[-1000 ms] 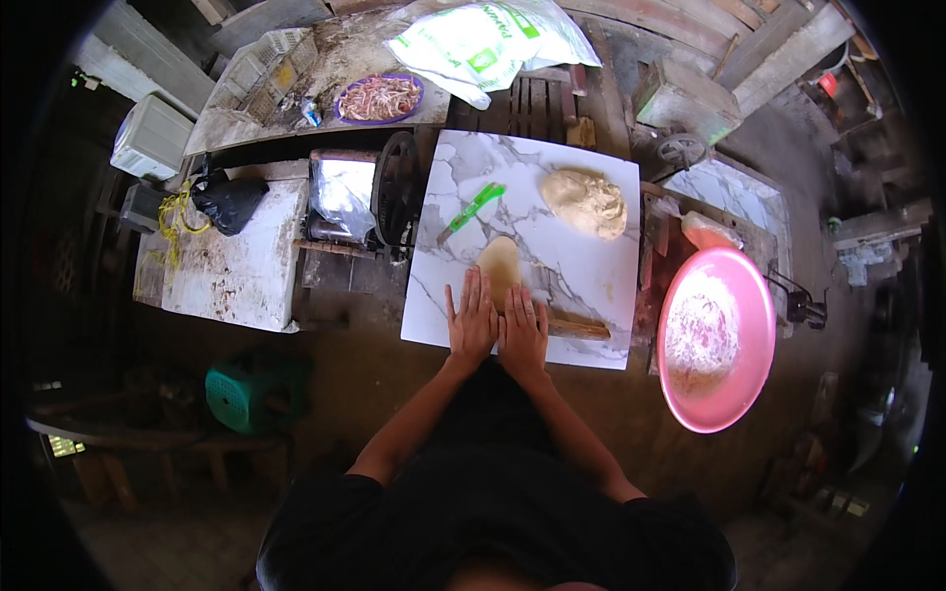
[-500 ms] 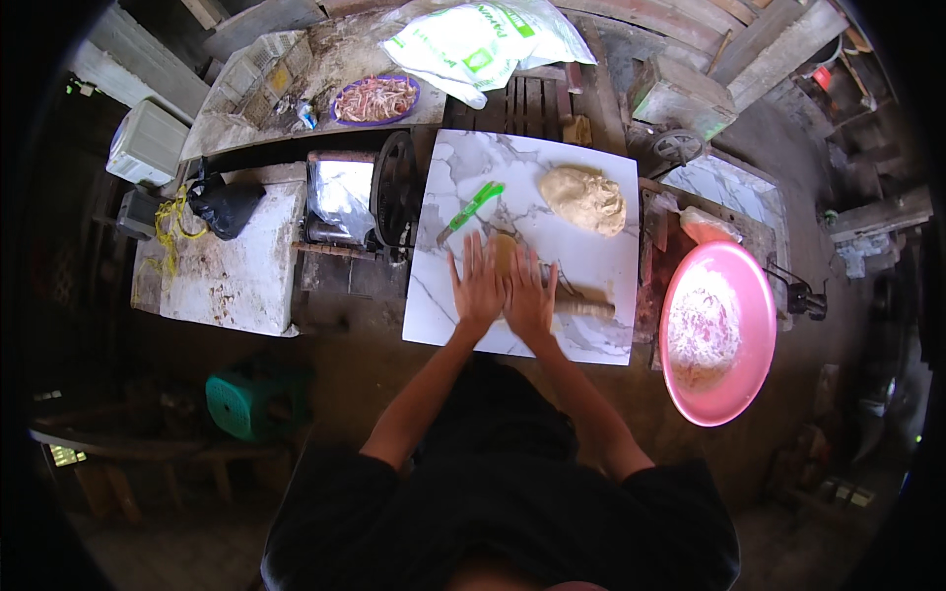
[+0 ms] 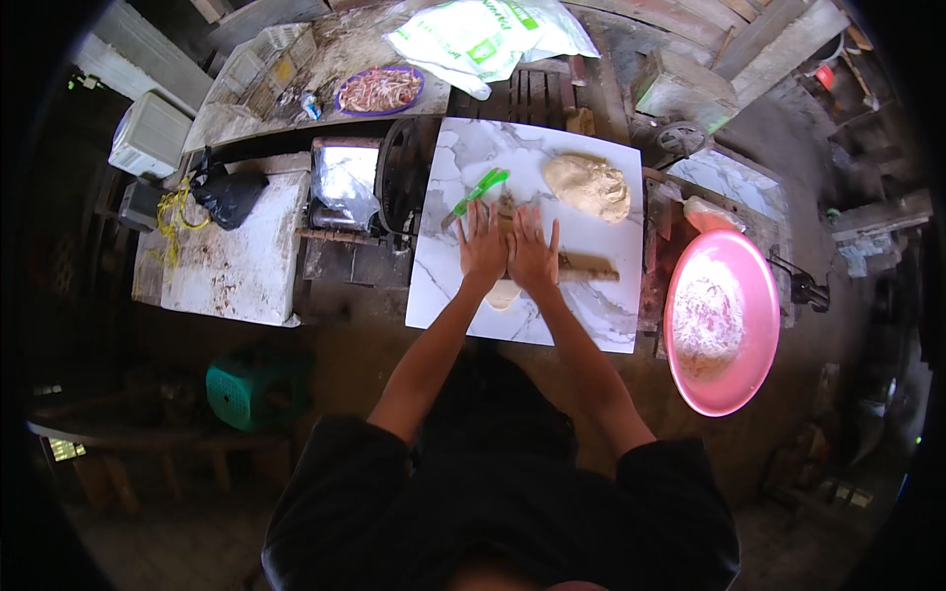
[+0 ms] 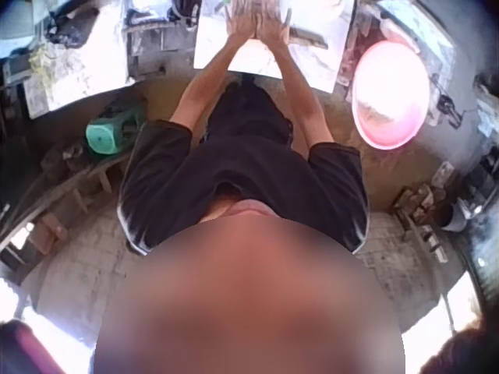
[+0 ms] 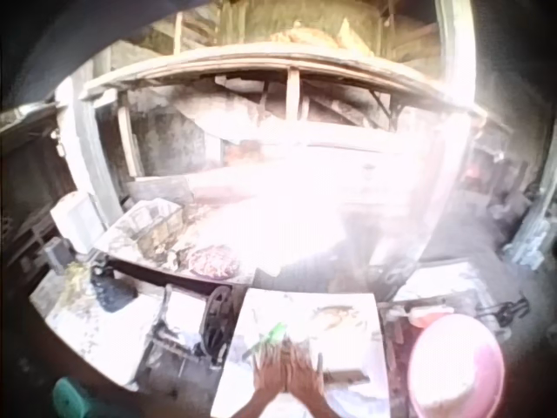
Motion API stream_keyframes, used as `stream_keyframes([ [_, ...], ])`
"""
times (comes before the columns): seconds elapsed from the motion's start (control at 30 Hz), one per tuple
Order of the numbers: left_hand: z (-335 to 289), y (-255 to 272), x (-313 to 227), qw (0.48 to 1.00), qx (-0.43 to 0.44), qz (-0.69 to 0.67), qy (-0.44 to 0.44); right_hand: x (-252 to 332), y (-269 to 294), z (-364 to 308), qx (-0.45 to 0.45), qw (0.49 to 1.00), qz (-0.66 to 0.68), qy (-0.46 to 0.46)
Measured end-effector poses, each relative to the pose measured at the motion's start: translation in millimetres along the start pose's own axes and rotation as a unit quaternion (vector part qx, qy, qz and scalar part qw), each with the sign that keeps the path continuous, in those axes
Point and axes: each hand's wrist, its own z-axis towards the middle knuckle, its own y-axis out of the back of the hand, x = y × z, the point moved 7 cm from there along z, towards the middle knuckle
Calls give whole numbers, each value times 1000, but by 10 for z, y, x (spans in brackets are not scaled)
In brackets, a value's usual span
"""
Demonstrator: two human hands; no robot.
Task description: The person kneads a piece of dough on a marbled surface by hand, rolls a small portion into a ball between their palms, and سپس uses a wooden roller and a knife to flatten and cut the dough into rectangular pieces.
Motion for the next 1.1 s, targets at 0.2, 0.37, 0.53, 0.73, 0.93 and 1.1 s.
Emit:
stream_keyframes([
  [0.2,-1049,99,-13,996,13,24,-83,220,171,-991,39,997,60,-4],
  [0.37,-822,69,18,996,-23,-2,-89,189,74,-767,40,997,63,-10],
  [0.53,29,-80,24,994,-42,90,-51,11,23,24,6,1000,10,-7],
  [0.73,-760,37,48,997,-1,7,-80,188,-3,-729,68,995,68,-13],
  [0.93,-1022,121,-13,997,14,21,-78,252,115,-947,54,996,69,-28],
  [1.1,-107,123,-83,997,-29,55,-47,-16,84,-81,-1,999,3,-37],
])
